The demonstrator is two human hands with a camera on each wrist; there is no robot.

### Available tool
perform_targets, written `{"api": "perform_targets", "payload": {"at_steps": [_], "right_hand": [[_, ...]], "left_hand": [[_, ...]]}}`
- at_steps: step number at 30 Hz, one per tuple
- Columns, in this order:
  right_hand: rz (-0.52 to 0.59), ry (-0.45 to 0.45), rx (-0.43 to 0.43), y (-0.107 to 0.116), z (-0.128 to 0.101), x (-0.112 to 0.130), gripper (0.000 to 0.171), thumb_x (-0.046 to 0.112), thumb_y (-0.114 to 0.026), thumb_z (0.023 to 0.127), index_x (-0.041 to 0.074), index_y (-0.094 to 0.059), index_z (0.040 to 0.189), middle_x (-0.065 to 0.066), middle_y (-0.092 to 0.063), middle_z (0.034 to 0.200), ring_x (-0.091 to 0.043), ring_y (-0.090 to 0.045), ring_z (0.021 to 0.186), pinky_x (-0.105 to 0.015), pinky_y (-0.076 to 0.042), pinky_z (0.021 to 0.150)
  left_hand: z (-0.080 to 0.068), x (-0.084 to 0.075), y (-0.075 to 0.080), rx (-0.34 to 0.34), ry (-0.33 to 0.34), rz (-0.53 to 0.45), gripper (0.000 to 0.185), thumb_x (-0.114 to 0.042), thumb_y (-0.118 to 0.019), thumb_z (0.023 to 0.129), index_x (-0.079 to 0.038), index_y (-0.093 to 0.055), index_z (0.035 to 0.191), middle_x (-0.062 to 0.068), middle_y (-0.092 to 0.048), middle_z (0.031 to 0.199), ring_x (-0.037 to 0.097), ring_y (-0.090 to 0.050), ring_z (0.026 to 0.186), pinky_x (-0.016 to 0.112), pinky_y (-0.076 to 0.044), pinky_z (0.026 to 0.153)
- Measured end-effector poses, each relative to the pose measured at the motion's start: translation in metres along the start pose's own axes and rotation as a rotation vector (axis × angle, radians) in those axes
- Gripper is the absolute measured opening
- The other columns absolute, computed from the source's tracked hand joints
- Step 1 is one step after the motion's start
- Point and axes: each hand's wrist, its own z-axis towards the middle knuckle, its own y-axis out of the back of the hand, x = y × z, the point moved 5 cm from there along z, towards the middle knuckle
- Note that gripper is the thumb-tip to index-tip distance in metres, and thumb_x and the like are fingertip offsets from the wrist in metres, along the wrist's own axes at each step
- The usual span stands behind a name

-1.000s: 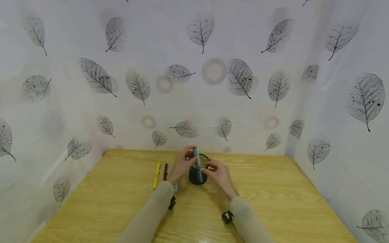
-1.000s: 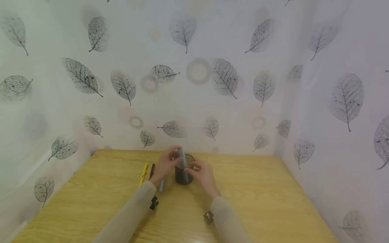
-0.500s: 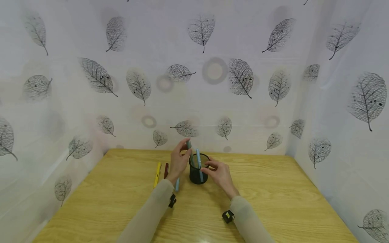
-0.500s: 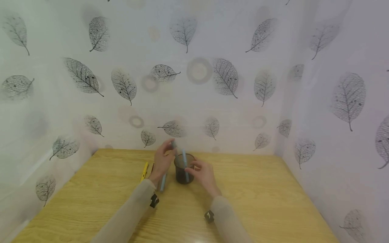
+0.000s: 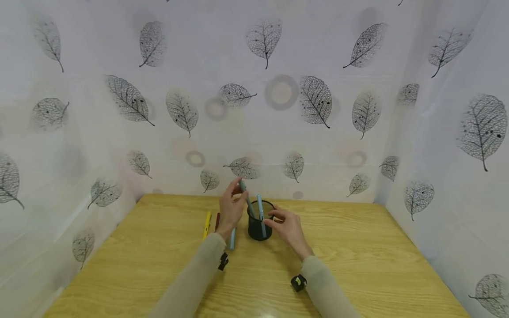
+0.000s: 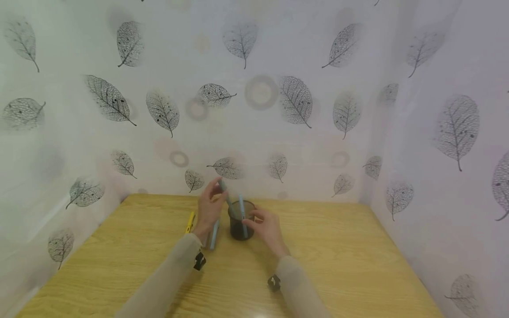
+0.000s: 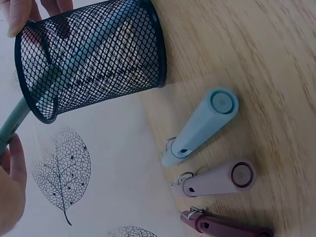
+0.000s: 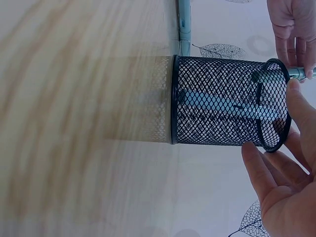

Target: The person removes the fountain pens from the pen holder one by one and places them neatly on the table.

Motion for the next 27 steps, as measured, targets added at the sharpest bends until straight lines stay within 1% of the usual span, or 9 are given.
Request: {"api": "perform_targets", "payload": {"at_steps": [4, 6, 8, 10, 15, 17, 19, 24, 27], "right_hand": [[-0.008, 0.001, -0.003, 0.001, 0.001, 0.000, 0.029, 0.022, -0.082, 0.079, 0.010, -0.075, 0.105, -0.014, -0.060, 0.136, -0.027, -0.067, 0.111, -0.029, -0.058, 0.083], [-0.013, 0.013, -0.004, 0.001, 0.001, 0.001, 0.029, 0.022, -0.082, 0.080, 0.008, -0.075, 0.105, -0.015, -0.060, 0.135, -0.028, -0.067, 0.111, -0.030, -0.058, 0.083], [-0.016, 0.024, -0.003, 0.001, 0.000, 0.002, 0.031, 0.022, -0.081, 0.080, 0.006, -0.075, 0.106, -0.017, -0.060, 0.135, -0.029, -0.066, 0.112, -0.031, -0.059, 0.083], [-0.013, 0.021, 0.001, 0.001, 0.000, 0.001, 0.030, 0.022, -0.081, 0.080, 0.007, -0.075, 0.106, -0.017, -0.060, 0.135, -0.029, -0.066, 0.112, -0.030, -0.058, 0.083], [0.001, 0.001, 0.006, 0.001, 0.000, -0.001, 0.030, 0.020, -0.082, 0.079, 0.009, -0.075, 0.106, -0.015, -0.059, 0.137, -0.028, -0.067, 0.111, -0.028, -0.058, 0.083], [0.008, 0.003, 0.004, 0.001, 0.000, -0.001, 0.030, 0.020, -0.082, 0.079, 0.009, -0.075, 0.106, -0.016, -0.058, 0.137, -0.029, -0.067, 0.111, -0.028, -0.058, 0.083], [0.014, -0.002, 0.002, 0.000, 0.000, -0.003, 0.031, 0.021, -0.082, 0.079, 0.009, -0.075, 0.106, -0.015, -0.057, 0.138, -0.029, -0.067, 0.110, -0.028, -0.058, 0.083], [0.031, -0.007, -0.002, -0.001, 0.000, -0.005, 0.030, 0.021, -0.082, 0.079, 0.010, -0.075, 0.106, -0.013, -0.058, 0.138, -0.028, -0.067, 0.110, -0.028, -0.058, 0.083], [0.027, 0.012, -0.004, 0.000, 0.000, -0.003, 0.029, 0.020, -0.082, 0.079, 0.009, -0.075, 0.105, -0.015, -0.058, 0.138, -0.029, -0.068, 0.109, -0.029, -0.058, 0.082]], "left_hand": [[0.004, -0.001, 0.004, -0.038, -0.007, -0.004, 0.046, -0.006, -0.066, 0.093, -0.022, -0.057, 0.136, 0.019, -0.066, 0.113, 0.023, -0.064, 0.102, 0.025, -0.057, 0.081], [0.006, -0.001, 0.007, -0.052, -0.007, -0.005, 0.045, -0.006, -0.067, 0.092, -0.022, -0.058, 0.134, 0.017, -0.067, 0.111, 0.022, -0.064, 0.101, 0.023, -0.057, 0.080], [0.007, -0.001, 0.009, -0.054, -0.007, -0.011, 0.045, -0.006, -0.067, 0.092, -0.022, -0.058, 0.134, 0.017, -0.067, 0.110, 0.021, -0.064, 0.101, 0.023, -0.057, 0.079], [0.008, -0.001, 0.011, -0.052, -0.005, -0.017, 0.046, -0.006, -0.067, 0.092, -0.022, -0.058, 0.135, 0.018, -0.066, 0.111, 0.021, -0.064, 0.100, 0.023, -0.057, 0.079], [0.009, -0.003, 0.018, -0.064, 0.029, -0.046, 0.048, -0.006, -0.066, 0.093, -0.022, -0.056, 0.137, 0.022, -0.064, 0.111, 0.021, -0.063, 0.100, 0.021, -0.056, 0.082], [0.010, -0.004, 0.020, -0.075, 0.045, -0.067, 0.048, -0.007, -0.066, 0.093, -0.022, -0.056, 0.136, 0.020, -0.065, 0.109, 0.021, -0.063, 0.100, 0.020, -0.056, 0.082], [0.010, -0.007, 0.023, -0.071, 0.085, -0.090, 0.048, -0.005, -0.066, 0.093, -0.020, -0.055, 0.137, 0.020, -0.065, 0.109, 0.025, -0.062, 0.101, 0.027, -0.057, 0.085], [0.012, -0.003, 0.031, -0.092, 0.105, -0.117, 0.047, -0.005, -0.066, 0.092, -0.020, -0.056, 0.135, 0.017, -0.065, 0.106, 0.021, -0.063, 0.096, 0.049, -0.057, 0.087], [0.014, 0.002, 0.033, -0.111, 0.079, -0.108, 0.046, -0.006, -0.067, 0.092, -0.021, -0.058, 0.134, 0.016, -0.066, 0.104, 0.015, -0.064, 0.092, 0.051, -0.057, 0.085]]}}
